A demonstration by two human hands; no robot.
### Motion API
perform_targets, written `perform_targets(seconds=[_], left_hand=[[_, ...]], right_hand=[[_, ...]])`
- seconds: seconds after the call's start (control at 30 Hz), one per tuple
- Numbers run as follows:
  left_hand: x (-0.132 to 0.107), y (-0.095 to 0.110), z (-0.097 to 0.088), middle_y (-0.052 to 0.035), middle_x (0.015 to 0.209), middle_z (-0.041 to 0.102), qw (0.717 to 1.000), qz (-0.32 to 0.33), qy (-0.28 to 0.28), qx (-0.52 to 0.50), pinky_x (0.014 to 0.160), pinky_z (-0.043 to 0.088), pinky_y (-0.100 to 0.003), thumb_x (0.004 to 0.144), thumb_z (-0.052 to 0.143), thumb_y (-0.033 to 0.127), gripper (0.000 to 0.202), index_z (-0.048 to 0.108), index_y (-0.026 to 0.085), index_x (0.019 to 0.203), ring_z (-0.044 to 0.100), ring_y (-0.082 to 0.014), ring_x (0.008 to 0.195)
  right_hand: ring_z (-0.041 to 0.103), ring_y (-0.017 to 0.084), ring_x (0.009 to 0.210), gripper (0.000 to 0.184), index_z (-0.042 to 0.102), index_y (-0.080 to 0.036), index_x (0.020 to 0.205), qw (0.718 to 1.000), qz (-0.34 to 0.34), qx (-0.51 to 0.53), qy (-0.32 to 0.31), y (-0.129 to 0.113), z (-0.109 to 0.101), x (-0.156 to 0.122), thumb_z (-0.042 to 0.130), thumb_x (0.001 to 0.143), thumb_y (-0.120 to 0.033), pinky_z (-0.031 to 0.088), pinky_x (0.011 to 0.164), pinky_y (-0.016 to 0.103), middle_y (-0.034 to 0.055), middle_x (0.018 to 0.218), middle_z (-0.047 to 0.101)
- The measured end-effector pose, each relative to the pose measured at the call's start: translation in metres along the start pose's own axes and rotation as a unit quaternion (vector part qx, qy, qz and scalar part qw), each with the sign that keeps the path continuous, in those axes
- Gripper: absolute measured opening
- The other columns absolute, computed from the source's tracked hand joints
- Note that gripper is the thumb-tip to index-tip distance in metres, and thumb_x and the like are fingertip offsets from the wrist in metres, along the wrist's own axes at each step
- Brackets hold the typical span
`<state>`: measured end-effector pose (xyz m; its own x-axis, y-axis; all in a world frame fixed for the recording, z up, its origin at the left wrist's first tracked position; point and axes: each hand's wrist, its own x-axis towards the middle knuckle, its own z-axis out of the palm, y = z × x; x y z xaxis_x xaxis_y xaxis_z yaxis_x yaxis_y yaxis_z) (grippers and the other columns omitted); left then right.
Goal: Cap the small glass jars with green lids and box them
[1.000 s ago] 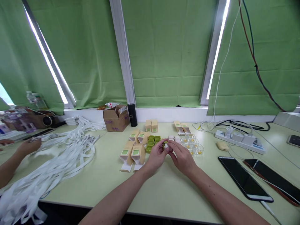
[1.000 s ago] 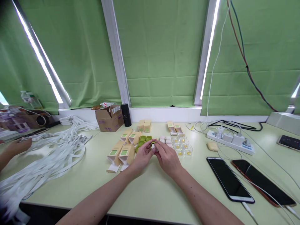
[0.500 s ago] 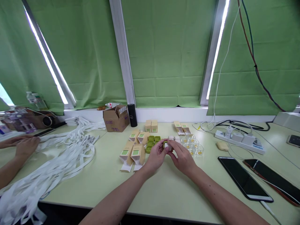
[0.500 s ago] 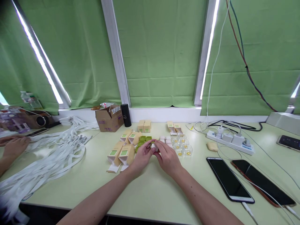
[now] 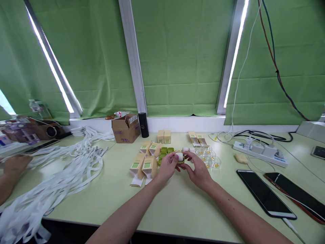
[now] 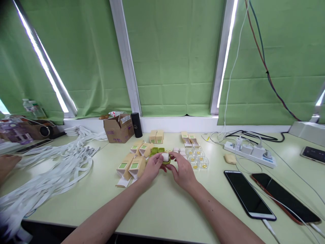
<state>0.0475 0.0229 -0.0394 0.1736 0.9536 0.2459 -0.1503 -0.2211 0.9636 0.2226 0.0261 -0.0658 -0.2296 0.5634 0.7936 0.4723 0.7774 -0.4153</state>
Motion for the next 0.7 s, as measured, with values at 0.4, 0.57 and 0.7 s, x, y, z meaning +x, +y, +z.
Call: perform_targets(seconds=[0.4,0.57,0.7], left_hand=[[-0.0062,0.0106,-0.0020,-0.0101,0.087,0.074,0.999,0.009,-0.038,0.029,0.057,0.047,-0.023,0.082,0.079,0.063,0.054,0.073,0.012,0.100,0.073,-0.0191,0.072],[-0.0038,0.0086,-0.0019,-0.0124,0.090,0.076,0.999,0.002,-0.011,0.045,0.054,0.045,-0.024,0.086,0.068,0.071,0.060,0.072,0.012,0.088,0.071,-0.0175,0.065],[-0.0022,0.0040,-0.0027,-0.0114,0.080,0.076,0.998,-0.007,-0.002,0.054,0.051,0.042,-0.024,0.087,0.064,0.074,0.063,0.071,0.012,0.081,0.070,-0.0177,0.060]], right_hand=[[0.073,0.023,0.094,0.028,0.053,-0.025,0.130,0.994,0.074,0.070,0.033,0.0014,0.0012,0.0009,0.055,0.104,-0.036,0.063,0.083,0.040,0.0092,0.113,0.071],[0.072,0.023,0.092,0.036,0.051,-0.027,0.139,1.000,0.012,0.023,-0.018,0.0024,-0.0022,-0.0011,0.054,0.104,-0.032,0.061,0.085,0.041,0.0088,0.113,0.073],[0.069,0.023,0.090,0.041,0.050,-0.028,0.144,0.999,-0.017,-0.025,-0.024,0.0014,-0.0038,-0.0003,0.052,0.103,-0.024,0.060,0.081,0.039,0.0077,0.109,0.073]])
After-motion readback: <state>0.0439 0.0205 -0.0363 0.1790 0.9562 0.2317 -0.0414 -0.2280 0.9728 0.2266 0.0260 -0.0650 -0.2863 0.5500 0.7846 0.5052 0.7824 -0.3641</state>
